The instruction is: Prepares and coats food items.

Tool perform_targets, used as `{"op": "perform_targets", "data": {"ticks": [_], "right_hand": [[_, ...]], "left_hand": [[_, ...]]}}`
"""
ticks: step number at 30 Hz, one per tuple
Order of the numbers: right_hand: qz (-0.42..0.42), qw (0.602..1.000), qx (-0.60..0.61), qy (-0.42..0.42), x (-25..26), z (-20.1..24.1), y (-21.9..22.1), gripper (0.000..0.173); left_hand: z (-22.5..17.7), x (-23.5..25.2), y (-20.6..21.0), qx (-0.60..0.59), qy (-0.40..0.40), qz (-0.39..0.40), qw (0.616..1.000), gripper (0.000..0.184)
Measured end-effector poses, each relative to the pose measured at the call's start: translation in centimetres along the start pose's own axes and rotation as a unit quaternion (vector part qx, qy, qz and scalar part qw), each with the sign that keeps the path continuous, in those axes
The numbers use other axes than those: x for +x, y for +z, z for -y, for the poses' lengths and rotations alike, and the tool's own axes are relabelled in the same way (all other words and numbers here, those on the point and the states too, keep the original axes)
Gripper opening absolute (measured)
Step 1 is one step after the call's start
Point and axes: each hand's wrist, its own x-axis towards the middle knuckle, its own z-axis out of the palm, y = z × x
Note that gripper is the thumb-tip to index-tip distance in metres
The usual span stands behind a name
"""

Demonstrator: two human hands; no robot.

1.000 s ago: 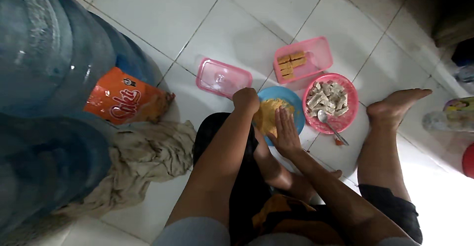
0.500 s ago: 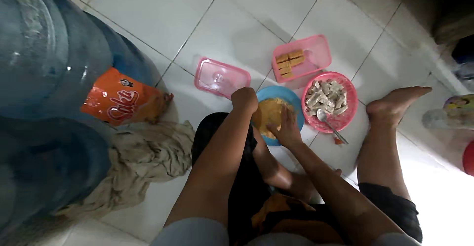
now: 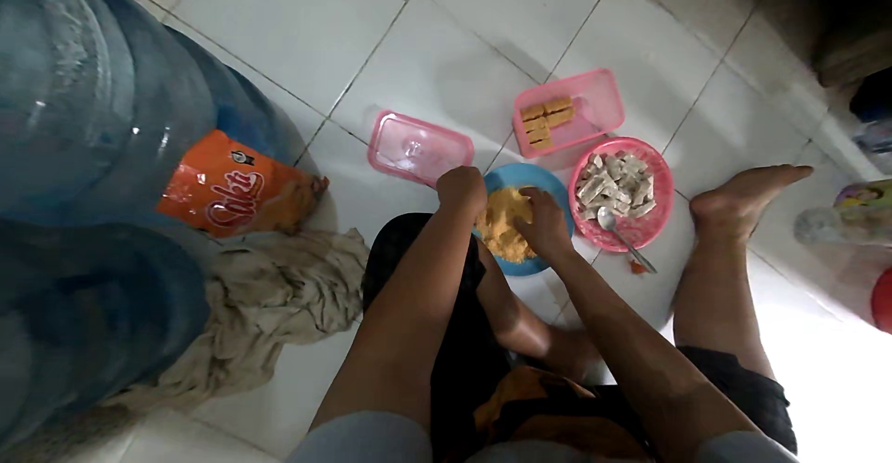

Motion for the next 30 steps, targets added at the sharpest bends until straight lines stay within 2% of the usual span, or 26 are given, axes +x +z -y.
{"op": "perform_targets", "data": {"ticks": [3, 6, 8, 10, 13, 14, 16, 17, 19, 24, 28, 30], "right_hand": [[-0.051, 0.998, -0.002, -0.047, -2.4, -1.6, 0.3, 0.049], [-0.101, 0.972, -0.129, -0.166, -3.5, -5.2, 3.4, 0.073], [-0.067, 0.959, -0.194, -0.194, -4.0, -6.1, 4.9, 0.08], [-0.044, 0.962, -0.198, -0.185, -4.3, -6.1, 5.3, 0.08], [-0.121, 0.97, -0.119, -0.177, -3.9, -6.1, 4.8, 0.075], [-0.101, 0.98, -0.093, -0.142, -3.8, -5.9, 4.1, 0.081], [-0.012, 0.994, -0.091, -0.059, -3.2, -5.0, 2.3, 0.096], [0.023, 0.993, -0.109, -0.037, -2.8, -4.6, 1.8, 0.097], [0.025, 0.991, -0.127, -0.03, -2.1, -4.3, 2.0, 0.085], [-0.014, 0.999, -0.04, 0.017, -0.5, -3.9, 1.0, 0.035], [0.037, 0.991, 0.075, 0.101, 0.4, -2.1, -1.6, 0.027], [0.01, 0.994, 0.093, 0.063, -0.4, -1.3, -1.4, 0.03]], "left_hand": [[0.1, -0.2, 0.0, -0.008, -0.001, -0.004, 1.0, 0.026], [-0.1, -0.1, -0.1, -0.007, -0.002, -0.002, 1.0, 0.026], [0.0, -0.1, 0.0, -0.007, 0.001, -0.002, 1.0, 0.027], [0.0, -0.2, 0.1, -0.009, 0.002, -0.003, 1.0, 0.027], [0.2, -0.2, 0.0, -0.022, 0.001, -0.006, 1.0, 0.026], [0.2, -0.1, 0.0, -0.019, -0.002, -0.005, 1.0, 0.025], [0.0, 0.1, 0.1, -0.017, -0.002, -0.005, 1.0, 0.026], [0.0, 0.1, 0.0, -0.017, -0.001, -0.004, 1.0, 0.027], [0.1, 0.1, -0.1, -0.012, 0.001, -0.001, 1.0, 0.027], [0.0, 0.1, -0.1, -0.01, -0.001, -0.002, 1.0, 0.025], [-0.1, 0.1, -0.1, -0.005, -0.004, 0.001, 1.0, 0.024], [0.0, 0.0, 0.0, -0.008, -0.005, -0.006, 1.0, 0.024]]}}
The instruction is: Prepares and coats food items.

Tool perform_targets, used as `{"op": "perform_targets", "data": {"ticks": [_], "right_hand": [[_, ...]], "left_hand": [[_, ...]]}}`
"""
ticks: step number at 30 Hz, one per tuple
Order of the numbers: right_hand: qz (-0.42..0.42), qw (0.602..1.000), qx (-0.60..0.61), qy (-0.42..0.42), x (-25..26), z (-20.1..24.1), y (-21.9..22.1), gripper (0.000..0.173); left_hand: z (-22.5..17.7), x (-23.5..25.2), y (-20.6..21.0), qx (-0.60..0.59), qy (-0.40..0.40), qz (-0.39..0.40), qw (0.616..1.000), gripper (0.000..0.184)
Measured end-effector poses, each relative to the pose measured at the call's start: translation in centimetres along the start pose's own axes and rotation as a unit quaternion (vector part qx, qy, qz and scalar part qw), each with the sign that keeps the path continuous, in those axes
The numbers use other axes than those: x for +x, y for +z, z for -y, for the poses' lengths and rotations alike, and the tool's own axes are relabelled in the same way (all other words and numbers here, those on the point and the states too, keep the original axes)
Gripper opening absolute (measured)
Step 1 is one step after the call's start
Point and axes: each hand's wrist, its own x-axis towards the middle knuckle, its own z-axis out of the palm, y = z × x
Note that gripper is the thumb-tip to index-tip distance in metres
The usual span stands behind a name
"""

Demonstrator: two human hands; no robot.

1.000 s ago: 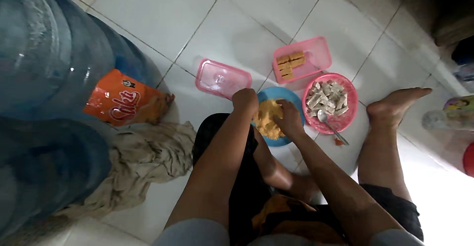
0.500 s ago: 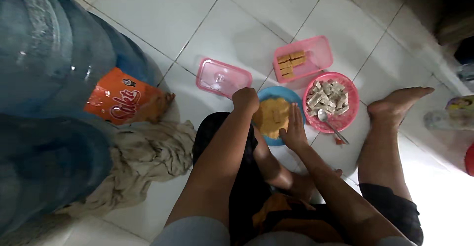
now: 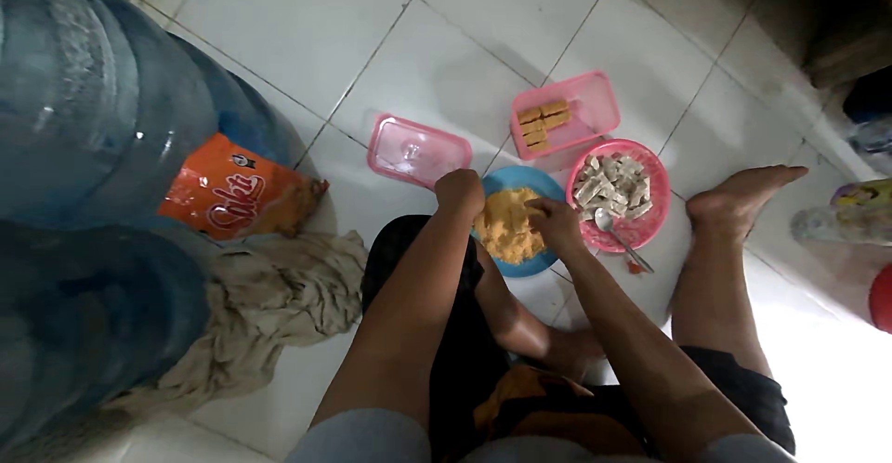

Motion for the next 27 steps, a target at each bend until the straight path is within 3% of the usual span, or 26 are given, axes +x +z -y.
{"op": "perform_targets", "data": {"ticks": [2, 4, 6, 11, 14, 16, 19, 21, 25, 27], "right_hand": [[-0.053, 0.986, -0.102, -0.117, -1.5, -0.8, 1.9, 0.046], [-0.099, 0.935, -0.25, -0.232, -1.7, -3.1, 4.7, 0.072], [-0.077, 0.905, -0.324, -0.266, -1.7, -5.1, 6.3, 0.082], [-0.041, 0.903, -0.332, -0.268, -2.5, -6.3, 6.7, 0.081], [-0.115, 0.921, -0.266, -0.259, -1.7, -6.2, 6.3, 0.075], [-0.136, 0.953, -0.203, -0.181, -1.5, -5.0, 5.8, 0.083], [-0.094, 0.978, -0.174, -0.063, -0.7, -2.1, 4.7, 0.101], [-0.064, 0.982, -0.174, -0.037, -0.4, -0.8, 4.7, 0.093], [-0.014, 0.985, -0.171, 0.007, 1.1, 0.5, 3.9, 0.061], [-0.022, 0.983, -0.182, 0.01, 1.8, 0.3, 3.3, 0.05]], "left_hand": [[0.0, 0.1, 0.1, 0.0, 0.001, 0.002, 1.0, 0.025], [0.0, 0.1, 0.0, 0.002, 0.003, 0.006, 1.0, 0.027], [0.1, 0.0, 0.0, -0.003, 0.006, 0.002, 1.0, 0.027], [0.2, 0.0, 0.2, -0.012, 0.006, 0.005, 1.0, 0.028], [-0.1, 0.1, -0.3, -0.009, 0.006, 0.0, 1.0, 0.026], [0.1, 0.0, 0.0, -0.007, 0.006, 0.004, 1.0, 0.026], [-0.1, 0.1, 0.0, -0.001, 0.003, 0.003, 1.0, 0.026], [-0.1, 0.0, 0.0, 0.005, -0.001, 0.006, 1.0, 0.026], [-0.1, -0.1, -0.1, 0.008, -0.002, 0.012, 1.0, 0.024], [-0.1, -0.1, -0.2, 0.009, -0.002, 0.012, 1.0, 0.024]]}}
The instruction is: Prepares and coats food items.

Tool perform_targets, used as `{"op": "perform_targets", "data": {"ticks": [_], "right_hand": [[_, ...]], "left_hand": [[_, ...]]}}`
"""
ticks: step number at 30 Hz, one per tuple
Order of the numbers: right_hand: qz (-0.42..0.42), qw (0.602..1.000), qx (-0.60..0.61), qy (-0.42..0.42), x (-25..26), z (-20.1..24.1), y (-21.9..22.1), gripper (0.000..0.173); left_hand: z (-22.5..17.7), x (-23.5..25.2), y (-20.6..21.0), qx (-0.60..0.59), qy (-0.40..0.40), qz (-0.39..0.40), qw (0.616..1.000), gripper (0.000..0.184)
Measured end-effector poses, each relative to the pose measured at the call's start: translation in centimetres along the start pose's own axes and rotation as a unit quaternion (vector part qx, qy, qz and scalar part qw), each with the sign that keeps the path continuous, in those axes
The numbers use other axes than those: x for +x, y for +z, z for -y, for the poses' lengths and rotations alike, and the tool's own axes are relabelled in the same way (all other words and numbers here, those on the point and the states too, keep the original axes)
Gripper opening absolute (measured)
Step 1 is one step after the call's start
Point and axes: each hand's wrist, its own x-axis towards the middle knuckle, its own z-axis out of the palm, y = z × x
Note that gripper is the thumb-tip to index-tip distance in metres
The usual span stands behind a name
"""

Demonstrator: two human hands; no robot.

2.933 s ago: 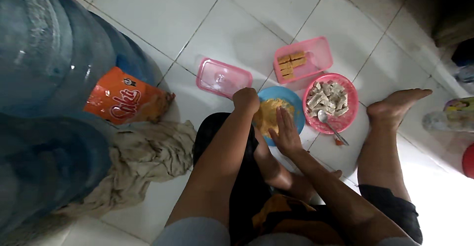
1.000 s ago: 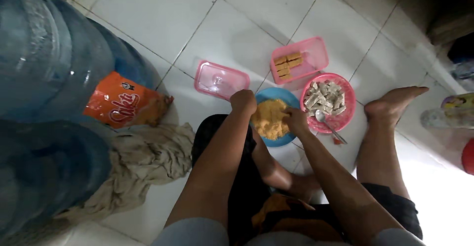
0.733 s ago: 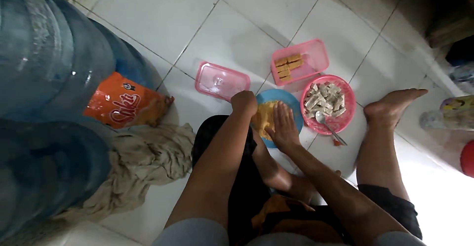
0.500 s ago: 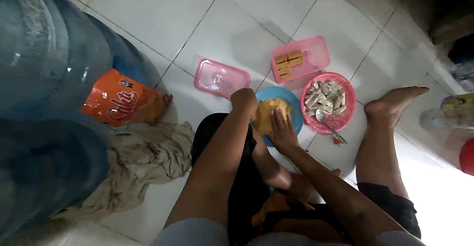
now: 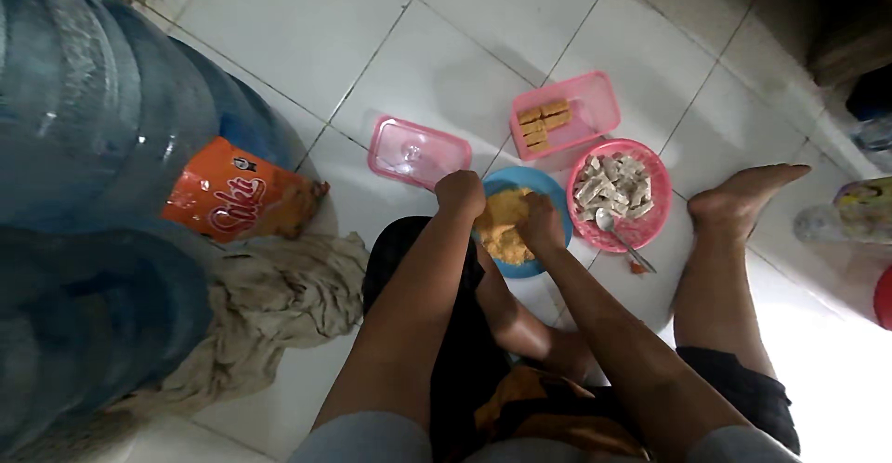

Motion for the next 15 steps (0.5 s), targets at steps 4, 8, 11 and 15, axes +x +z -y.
{"op": "perform_targets", "data": {"ticks": [4, 8, 11, 15], "right_hand": [[-0.023, 0.999, 0.022, -0.035, -0.4, -0.4, -1.0, 0.054], [-0.02, 0.99, 0.119, -0.076, -3.2, -1.5, -1.5, 0.065], [-0.102, 0.981, 0.013, -0.164, -4.4, -3.9, 1.7, 0.082], [-0.084, 0.964, -0.119, -0.222, -4.8, -5.2, 4.8, 0.085]], "left_hand": [[0.1, 0.0, 0.0, -0.005, 0.005, -0.008, 1.0, 0.025], [0.2, 0.0, 0.3, -0.014, 0.009, -0.016, 1.0, 0.025], [0.0, 0.0, 0.1, -0.012, 0.006, -0.007, 1.0, 0.025], [0.3, -0.1, 0.2, -0.018, 0.016, -0.017, 1.0, 0.025]]}}
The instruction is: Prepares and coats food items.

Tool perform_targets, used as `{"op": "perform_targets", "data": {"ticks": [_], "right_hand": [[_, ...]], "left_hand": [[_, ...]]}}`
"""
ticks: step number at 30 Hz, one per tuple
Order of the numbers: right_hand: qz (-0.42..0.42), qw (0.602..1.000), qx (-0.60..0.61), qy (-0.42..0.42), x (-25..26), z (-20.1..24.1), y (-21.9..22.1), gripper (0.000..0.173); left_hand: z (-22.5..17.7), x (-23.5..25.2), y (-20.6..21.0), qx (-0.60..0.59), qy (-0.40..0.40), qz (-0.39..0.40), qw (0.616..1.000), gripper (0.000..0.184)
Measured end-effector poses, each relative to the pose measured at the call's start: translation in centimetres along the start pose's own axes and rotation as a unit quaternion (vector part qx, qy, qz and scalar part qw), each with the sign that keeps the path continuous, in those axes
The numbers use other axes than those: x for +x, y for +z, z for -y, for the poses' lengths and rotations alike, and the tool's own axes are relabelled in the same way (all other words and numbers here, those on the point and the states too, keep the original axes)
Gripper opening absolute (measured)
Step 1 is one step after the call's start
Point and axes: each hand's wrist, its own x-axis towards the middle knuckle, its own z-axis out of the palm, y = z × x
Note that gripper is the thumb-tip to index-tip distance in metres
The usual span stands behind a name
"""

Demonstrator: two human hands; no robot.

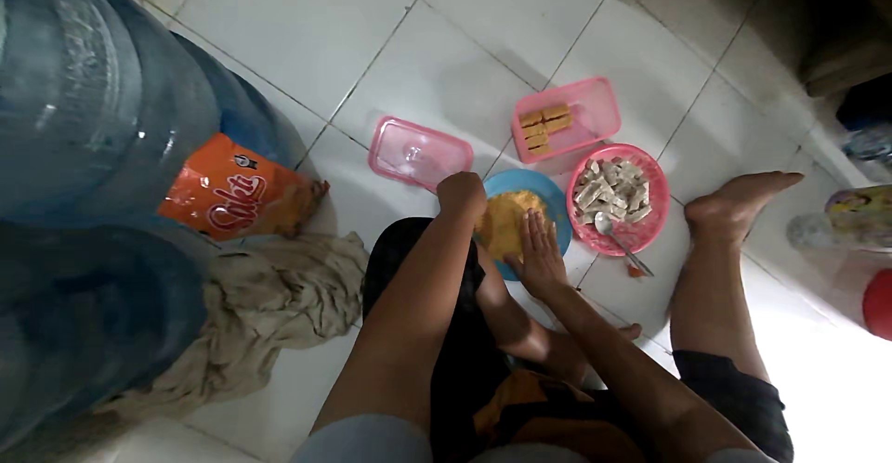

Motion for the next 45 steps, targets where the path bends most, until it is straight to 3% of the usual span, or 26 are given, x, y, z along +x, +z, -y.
{"op": "perform_targets", "data": {"ticks": [3, 7, 11, 16, 19, 23, 26, 29, 31, 36, 38, 41, 43, 45], "right_hand": [[-0.026, 0.999, -0.016, -0.016, 0.0, 0.5, 0.4, 0.081], [-0.077, 0.994, 0.074, 0.029, 1.1, -0.1, -0.4, 0.075], [0.034, 0.978, 0.133, 0.158, 3.3, 0.6, -3.1, 0.089], [0.065, 0.972, 0.133, 0.182, 5.9, 1.2, -4.1, 0.054], [0.039, 0.978, 0.096, 0.18, 6.5, 0.5, -4.5, 0.044], [0.032, 0.973, 0.181, 0.143, 4.8, 0.8, -5.2, 0.061], [0.006, 0.959, 0.244, 0.142, 2.9, 0.9, -5.3, 0.057], [0.059, 0.961, 0.207, 0.176, 1.9, 0.2, -5.3, 0.082], [0.089, 0.971, 0.153, 0.16, 1.9, 0.0, -4.5, 0.088], [0.054, 0.962, 0.17, 0.206, 3.5, -0.7, -4.1, 0.042], [0.084, 0.936, 0.236, 0.246, 4.4, -1.1, -5.5, 0.033], [0.062, 0.893, 0.37, 0.249, 5.2, -1.2, -7.0, 0.028], [0.032, 0.92, 0.336, 0.199, 4.7, 0.1, -7.5, 0.037], [-0.006, 0.975, 0.2, 0.095, 3.4, 0.9, -5.4, 0.053]], "left_hand": [[0.1, -0.2, 0.0, -0.005, -0.002, 0.001, 1.0, 0.025], [-0.1, 0.0, -0.4, 0.0, -0.005, 0.006, 1.0, 0.027], [-0.3, -0.1, -0.2, -0.004, -0.007, 0.011, 1.0, 0.027], [-0.2, 0.0, -0.3, 0.012, -0.012, 0.008, 1.0, 0.023], [-0.2, 0.0, -0.2, 0.015, -0.009, 0.012, 1.0, 0.024], [-0.2, 0.0, -0.3, 0.003, -0.012, 0.014, 1.0, 0.024], [-0.1, 0.0, -0.1, -0.001, -0.01, 0.01, 1.0, 0.025], [-0.1, 0.0, -0.2, -0.006, -0.006, 0.011, 1.0, 0.026], [-0.1, 0.0, -0.2, -0.004, -0.007, 0.011, 1.0, 0.027], [-0.2, -0.1, -0.3, 0.003, -0.01, 0.008, 1.0, 0.024], [-0.3, 0.0, -0.2, 0.009, -0.012, 0.01, 1.0, 0.023], [-0.4, 0.2, -0.1, 0.014, -0.016, 0.012, 1.0, 0.024], [-0.2, 0.0, 0.0, 0.009, -0.014, 0.01, 1.0, 0.024], [-0.2, 0.1, 0.0, 0.011, -0.013, 0.008, 1.0, 0.024]]}}
